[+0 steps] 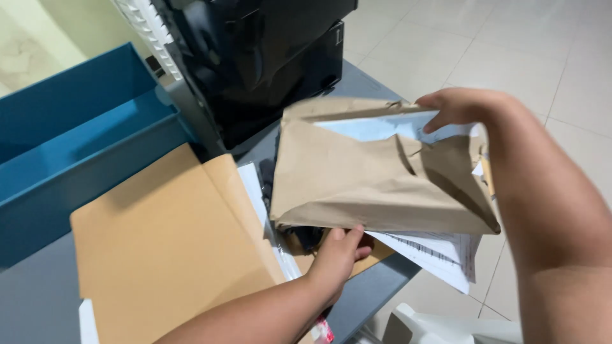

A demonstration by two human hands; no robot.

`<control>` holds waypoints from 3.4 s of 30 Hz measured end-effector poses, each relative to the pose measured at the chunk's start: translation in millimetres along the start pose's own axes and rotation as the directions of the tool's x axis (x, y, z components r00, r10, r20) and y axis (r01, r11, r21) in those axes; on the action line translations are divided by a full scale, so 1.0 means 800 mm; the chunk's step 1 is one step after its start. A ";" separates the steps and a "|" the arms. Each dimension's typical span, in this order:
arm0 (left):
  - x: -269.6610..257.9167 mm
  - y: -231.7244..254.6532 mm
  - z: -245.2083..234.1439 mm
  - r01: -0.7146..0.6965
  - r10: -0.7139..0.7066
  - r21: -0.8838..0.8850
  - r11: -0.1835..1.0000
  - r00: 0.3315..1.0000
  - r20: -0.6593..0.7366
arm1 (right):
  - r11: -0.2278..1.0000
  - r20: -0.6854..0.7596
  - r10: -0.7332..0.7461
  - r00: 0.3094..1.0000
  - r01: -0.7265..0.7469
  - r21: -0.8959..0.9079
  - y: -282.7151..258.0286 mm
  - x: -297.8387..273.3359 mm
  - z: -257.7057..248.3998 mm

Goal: Wiping down envelopes, folders, and documents with a cloth before placing them in bins.

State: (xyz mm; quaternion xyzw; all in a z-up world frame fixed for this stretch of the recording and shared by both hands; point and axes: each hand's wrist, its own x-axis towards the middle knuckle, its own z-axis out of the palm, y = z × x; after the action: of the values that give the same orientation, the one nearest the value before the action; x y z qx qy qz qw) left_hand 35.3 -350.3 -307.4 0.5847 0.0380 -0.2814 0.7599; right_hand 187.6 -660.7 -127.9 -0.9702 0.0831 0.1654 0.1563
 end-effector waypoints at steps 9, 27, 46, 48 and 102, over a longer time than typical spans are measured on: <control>-0.061 0.104 -0.008 -0.502 0.139 0.825 -0.260 0.826 0.546 | 0.980 0.075 -0.106 0.992 0.117 -0.163 0.023 0.071 0.025; -0.240 0.285 -0.136 0.111 0.524 0.854 -0.508 0.827 0.204 | 0.911 -0.120 -0.356 0.927 0.316 -0.264 -0.164 0.031 0.024; -0.072 0.222 -0.073 -0.044 0.164 0.997 0.071 0.986 0.032 | 0.944 -0.074 0.243 0.967 -0.218 0.246 0.109 -0.010 0.051; -0.111 0.209 -0.054 -0.149 0.043 0.988 0.047 0.988 0.147 | 0.986 -0.163 0.031 0.986 -0.004 0.167 0.108 0.016 0.049; 0.147 0.240 -0.128 -0.060 0.101 0.929 0.364 0.995 0.025 | 0.987 -0.737 -0.001 0.676 0.120 0.109 -0.023 -0.188 0.269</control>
State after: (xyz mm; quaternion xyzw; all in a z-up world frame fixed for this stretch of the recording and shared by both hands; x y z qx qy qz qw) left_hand 252.5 -272.1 -218.7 0.9166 -0.1416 -0.2062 0.3120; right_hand -12.2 -555.3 -263.8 -0.9427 0.1188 -0.2498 0.1867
